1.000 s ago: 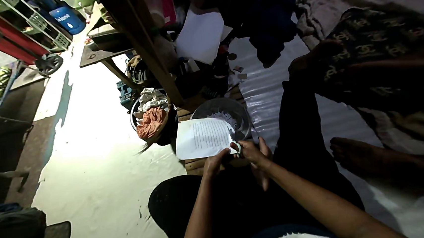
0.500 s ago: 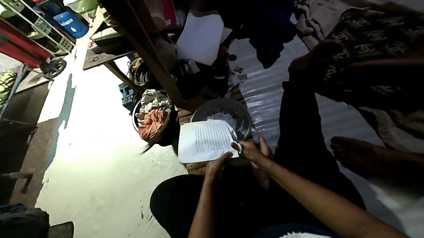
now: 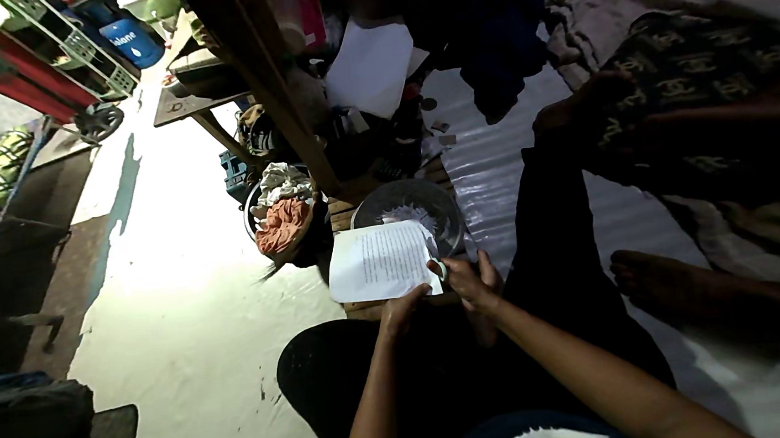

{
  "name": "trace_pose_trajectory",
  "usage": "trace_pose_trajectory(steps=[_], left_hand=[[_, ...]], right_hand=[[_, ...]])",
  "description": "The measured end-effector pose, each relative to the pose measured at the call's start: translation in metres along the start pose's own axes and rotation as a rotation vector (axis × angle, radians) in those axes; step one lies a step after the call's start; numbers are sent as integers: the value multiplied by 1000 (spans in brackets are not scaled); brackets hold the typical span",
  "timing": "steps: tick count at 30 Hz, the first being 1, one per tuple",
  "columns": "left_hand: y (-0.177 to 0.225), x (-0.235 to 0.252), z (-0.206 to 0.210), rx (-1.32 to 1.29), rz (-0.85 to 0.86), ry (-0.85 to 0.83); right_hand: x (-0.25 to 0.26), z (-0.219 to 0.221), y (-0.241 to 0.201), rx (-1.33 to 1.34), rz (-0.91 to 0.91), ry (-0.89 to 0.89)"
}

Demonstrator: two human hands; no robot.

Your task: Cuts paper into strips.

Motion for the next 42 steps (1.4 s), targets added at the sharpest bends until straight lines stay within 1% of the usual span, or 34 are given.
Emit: trace_pose_trajectory(steps=[7,12,15,17,20,23,25,29,31,35,39,42], left_hand=[[2,-3,-2,-3,-6,3],[7,-11,-4,157,-46,16],[7,-13,-5,182,-48,12],[6,-14,-7,211,-52,7],[3,-15,-10,318,-106,-9],[4,-23,-4,352,-159,-60],[10,-27,-4,357,-175,-101],[9,-21,2,367,-199,-190],[16,-25,0,353,-195,-212],[11,-19,-1,323,-177,-213],[9,-18,-8,371,-204,-177],[14,-25,-10,412,-204,-138]], right_hand=[[-2,2,-2,-22,13,2],[4,-2,1,-8,15,25],[6,-3,0,0,-3,36],[5,-2,1,-58,-17,40],[5,-3,1,-156,-39,70],[7,-13,12,-33,-54,105],[15,-12,13,46,-46,93],[27,-16,8,37,-34,98],[32,-15,10,65,-34,88],[38,-10,14,110,-44,33],[39,-3,9,89,-39,9],[40,-3,4,56,-4,39]])
Point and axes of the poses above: each hand's wrist, its own x-axis towards the middle knuckle, its own z-axis out of the palm, y = z × x, the point moved 6 cm from there along x, towards the middle knuckle, and after that the axes turned 11 degrees about y, right-handed, at the moved point
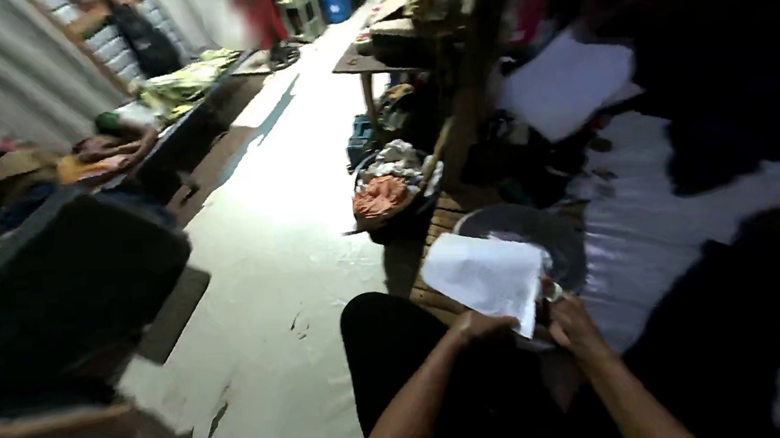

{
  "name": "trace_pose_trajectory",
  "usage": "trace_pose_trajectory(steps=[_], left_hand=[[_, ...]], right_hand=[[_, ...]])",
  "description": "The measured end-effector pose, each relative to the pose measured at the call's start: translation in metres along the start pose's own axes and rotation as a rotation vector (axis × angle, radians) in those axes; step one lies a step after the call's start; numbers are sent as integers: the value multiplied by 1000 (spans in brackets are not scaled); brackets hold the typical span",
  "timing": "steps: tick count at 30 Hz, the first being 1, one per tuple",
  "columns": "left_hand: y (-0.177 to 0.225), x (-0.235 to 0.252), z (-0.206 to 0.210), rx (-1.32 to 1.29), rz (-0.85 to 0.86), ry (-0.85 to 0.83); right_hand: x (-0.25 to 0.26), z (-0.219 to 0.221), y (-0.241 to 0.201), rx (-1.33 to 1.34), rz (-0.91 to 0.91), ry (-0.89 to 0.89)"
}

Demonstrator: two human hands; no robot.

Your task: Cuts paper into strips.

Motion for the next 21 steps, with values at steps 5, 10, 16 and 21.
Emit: trace_pose_trajectory(steps=[5,10,16,21], left_hand=[[-6,-4,-2,-74,6,121],[-13,1,-4,-94,7,151],[-18,-1,-4,-47,-29,163],[-16,-6,-2,-70,-11,155]], right_hand=[[-6,7,-11,12,13,6],[-10,15,-11,82,29,-41],[-8,10,-12,83,40,-16],[-5,7,-8,48,25,-5]])
Point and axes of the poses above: each hand's wrist, its own x-axis towards the middle knuckle, its own z-axis out of the palm, y = z × x, the point moved 6 cm from there along x, towards the middle knuckle, and after that the axes turned 11 degrees about y, right-handed, at the moved point
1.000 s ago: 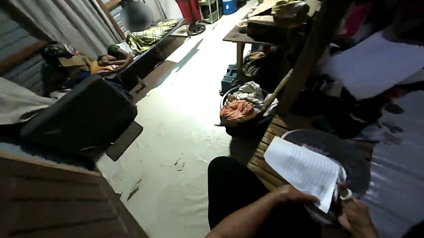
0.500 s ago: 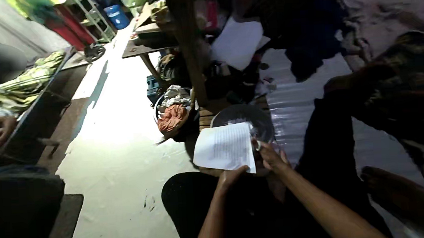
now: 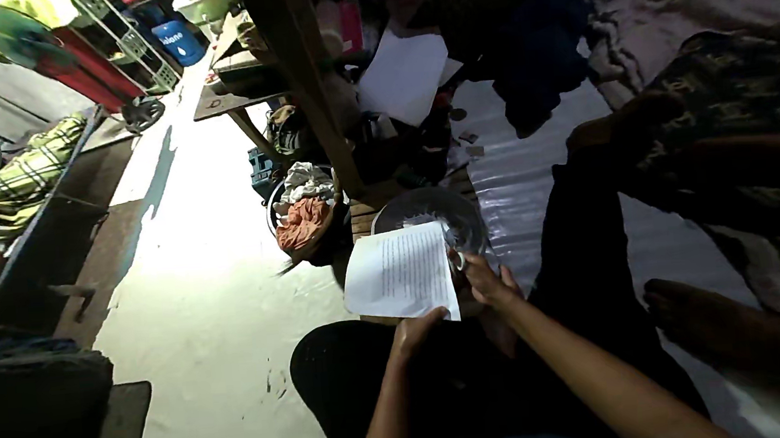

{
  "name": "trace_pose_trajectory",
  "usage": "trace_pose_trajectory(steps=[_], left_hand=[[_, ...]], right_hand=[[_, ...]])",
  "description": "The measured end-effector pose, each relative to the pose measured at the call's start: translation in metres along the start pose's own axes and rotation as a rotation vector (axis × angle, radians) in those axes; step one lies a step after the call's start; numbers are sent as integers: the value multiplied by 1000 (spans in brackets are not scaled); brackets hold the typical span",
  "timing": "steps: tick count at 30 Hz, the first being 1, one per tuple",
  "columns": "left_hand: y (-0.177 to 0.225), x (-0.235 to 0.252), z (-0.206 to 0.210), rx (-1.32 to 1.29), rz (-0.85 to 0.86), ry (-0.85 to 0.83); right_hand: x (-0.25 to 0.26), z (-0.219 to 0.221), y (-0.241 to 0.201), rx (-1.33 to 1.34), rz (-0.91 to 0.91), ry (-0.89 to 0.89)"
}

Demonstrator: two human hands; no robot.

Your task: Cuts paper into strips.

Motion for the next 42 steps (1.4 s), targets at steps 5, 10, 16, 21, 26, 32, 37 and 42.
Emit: trace_pose_trajectory(steps=[5,10,16,21,26,32,37,42], left_hand=[[-5,4,1,-43,14,11],[-4,0,-1,-5,10,-1],[-1,-5,-1,-14,69,5],[-7,2,-1,-37,55,14],[-11,2,-3,-52,69,17],[-11,1,-2,-134,104,14],[-11,3,-5,-143,113,24],[-13,4,-9,-179,75,54]], right_hand=[[-2,4,0,58,-21,-16],[-2,1,-5,77,28,-5],[3,-5,-8,102,39,1],[9,0,-9,39,-51,-30],[11,3,-12,57,6,-17],[19,3,-11,73,32,-48],[20,8,-16,39,29,-56],[26,16,-17,-9,26,-93]])
Point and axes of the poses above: each hand's wrist, its own x-axis towards the middle knuckle, its own z-axis out of the palm, y = z × x, the point moved 6 cm from there along x, towards the middle knuckle, and after that the axes turned 11 degrees about y, right-handed, at the moved point
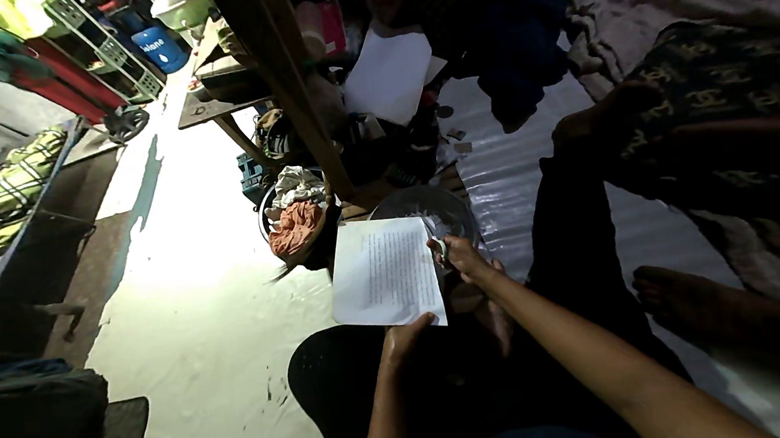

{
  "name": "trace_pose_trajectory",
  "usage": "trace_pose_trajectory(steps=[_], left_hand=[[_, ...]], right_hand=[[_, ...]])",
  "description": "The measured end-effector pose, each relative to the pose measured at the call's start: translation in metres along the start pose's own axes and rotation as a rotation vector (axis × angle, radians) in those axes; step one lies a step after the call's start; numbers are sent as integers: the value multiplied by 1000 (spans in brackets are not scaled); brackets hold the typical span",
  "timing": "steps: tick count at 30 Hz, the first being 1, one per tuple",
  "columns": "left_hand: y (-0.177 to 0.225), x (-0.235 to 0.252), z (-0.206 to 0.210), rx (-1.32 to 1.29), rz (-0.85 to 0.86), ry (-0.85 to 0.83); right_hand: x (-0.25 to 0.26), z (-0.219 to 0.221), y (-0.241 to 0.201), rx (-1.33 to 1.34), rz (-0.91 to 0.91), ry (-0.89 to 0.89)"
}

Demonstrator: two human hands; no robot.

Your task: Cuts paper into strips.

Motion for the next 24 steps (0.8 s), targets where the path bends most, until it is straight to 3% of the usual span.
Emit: trace_pose_trajectory(steps=[5,12,17,24], left_hand=[[1,-3,-3,93,-34,-15],[0,-1,-1,-12,-5,-21],[-3,17,-2,-138,55,59],[27,44,6,-276,149,111]], right_hand=[[6,2,-3,5,34,5],[19,-2,-10,-27,45,45],[18,-6,3,10,61,-29],[-53,-10,4,-40,1,-225]])
Point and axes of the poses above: each hand's wrist, its own x-axis towards the middle knuckle, its own z-axis out of the palm, y = z × x, the point moved 6 cm from there along x, towards the middle knuckle, and after that the axes turned 11 degrees about y, right-handed, at the moved point
